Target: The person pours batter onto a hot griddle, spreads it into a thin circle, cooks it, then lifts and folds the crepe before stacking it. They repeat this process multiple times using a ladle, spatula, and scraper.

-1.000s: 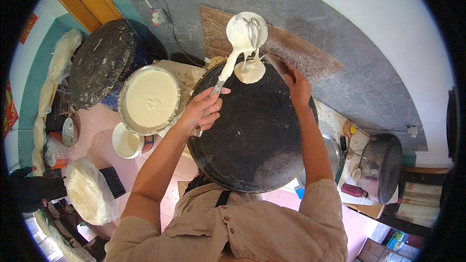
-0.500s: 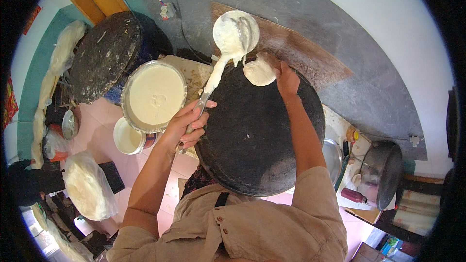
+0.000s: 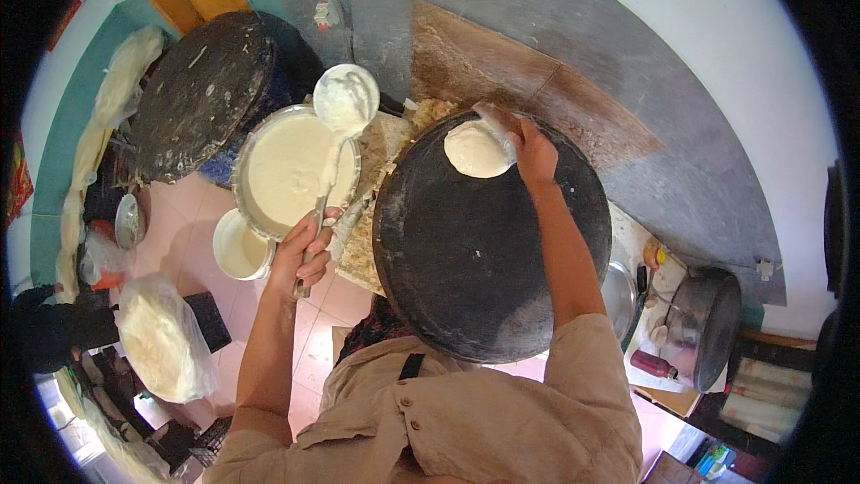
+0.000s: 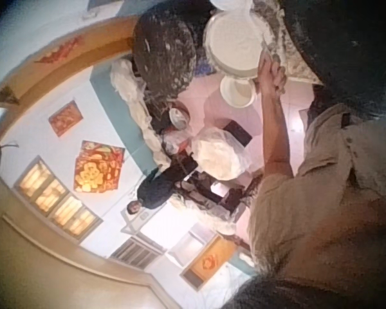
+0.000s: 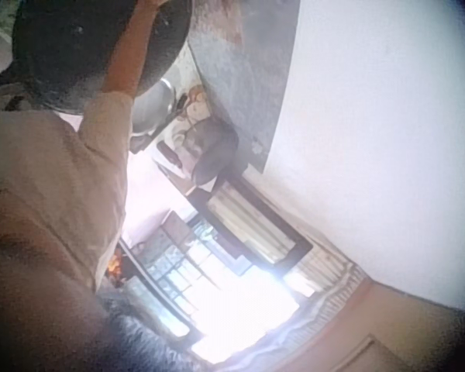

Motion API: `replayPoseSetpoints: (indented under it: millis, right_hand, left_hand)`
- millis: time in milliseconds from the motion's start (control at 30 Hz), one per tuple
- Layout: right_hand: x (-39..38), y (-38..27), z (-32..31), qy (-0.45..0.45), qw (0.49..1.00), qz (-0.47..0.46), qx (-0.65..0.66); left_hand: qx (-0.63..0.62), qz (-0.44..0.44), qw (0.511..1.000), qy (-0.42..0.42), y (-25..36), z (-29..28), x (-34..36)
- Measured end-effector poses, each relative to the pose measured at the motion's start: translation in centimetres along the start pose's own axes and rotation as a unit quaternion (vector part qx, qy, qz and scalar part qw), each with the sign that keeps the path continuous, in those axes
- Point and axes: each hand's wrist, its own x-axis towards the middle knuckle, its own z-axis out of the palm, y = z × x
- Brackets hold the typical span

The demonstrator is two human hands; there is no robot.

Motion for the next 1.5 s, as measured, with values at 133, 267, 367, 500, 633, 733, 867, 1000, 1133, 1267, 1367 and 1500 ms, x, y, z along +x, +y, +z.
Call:
replayPoseSetpoints:
  millis: [133,267,367,500,633,733,867,1000,1133,1267,1367,1500]
  right_hand:
    - [-2.6,-3.0,-0.3,-0.049,0.999,-0.019,0.011]
    - [-6.3,-4.7,-1.8,-0.098,0.992,-0.055,0.064]
    - [-6.3,-5.4,-3.3,-0.109,0.987,-0.004,0.120]
    - [-2.6,-4.9,-0.9,-0.034,0.998,-0.034,0.047]
    - [-2.8,-4.9,0.6,-0.052,0.996,-0.071,0.030]
    - [-5.5,-5.1,-0.9,-0.076,0.984,-0.142,0.078]
    - [-10.0,-6.3,-4.6,-0.145,0.975,-0.124,0.114]
    - [-12.2,-6.5,-6.7,-0.181,0.969,-0.075,0.154]
    - [-9.6,-5.9,-4.2,-0.118,0.980,-0.070,0.146]
    - [-6.8,-7.8,-1.2,-0.093,0.982,-0.137,0.092]
    - [-8.3,-6.1,-1.0,-0.129,0.966,-0.200,0.097]
    - [-12.1,-6.4,-5.3,-0.274,0.947,-0.157,0.052]
  left_hand:
    - [-0.021,0.008,0.998,0.053,0.1,-3.7,-0.8]
    - [-0.042,0.008,0.996,0.084,-0.1,-8.9,-0.8]
    - [-0.026,-0.007,0.989,0.143,-0.2,-12.7,-0.9]
    - [-0.046,-0.019,0.989,0.138,-0.8,-16.8,-0.2]
    - [-0.052,-0.060,0.985,0.156,-2.0,-21.0,1.0]
    - [-0.063,-0.094,0.981,0.157,-2.7,-22.4,1.2]
    - [-0.007,-0.107,0.980,0.167,-3.6,-23.0,0.8]
    - [0.101,-0.118,0.961,0.229,-4.1,-23.3,-0.2]
    - [0.120,-0.129,0.945,0.276,-4.4,-21.6,-1.5]
    - [0.077,-0.135,0.952,0.265,-7.1,-25.4,-3.6]
    - [0.099,-0.137,0.949,0.265,-8.7,-26.4,-5.1]
    - [0.058,-0.173,0.930,0.318,-10.6,-27.1,-7.1]
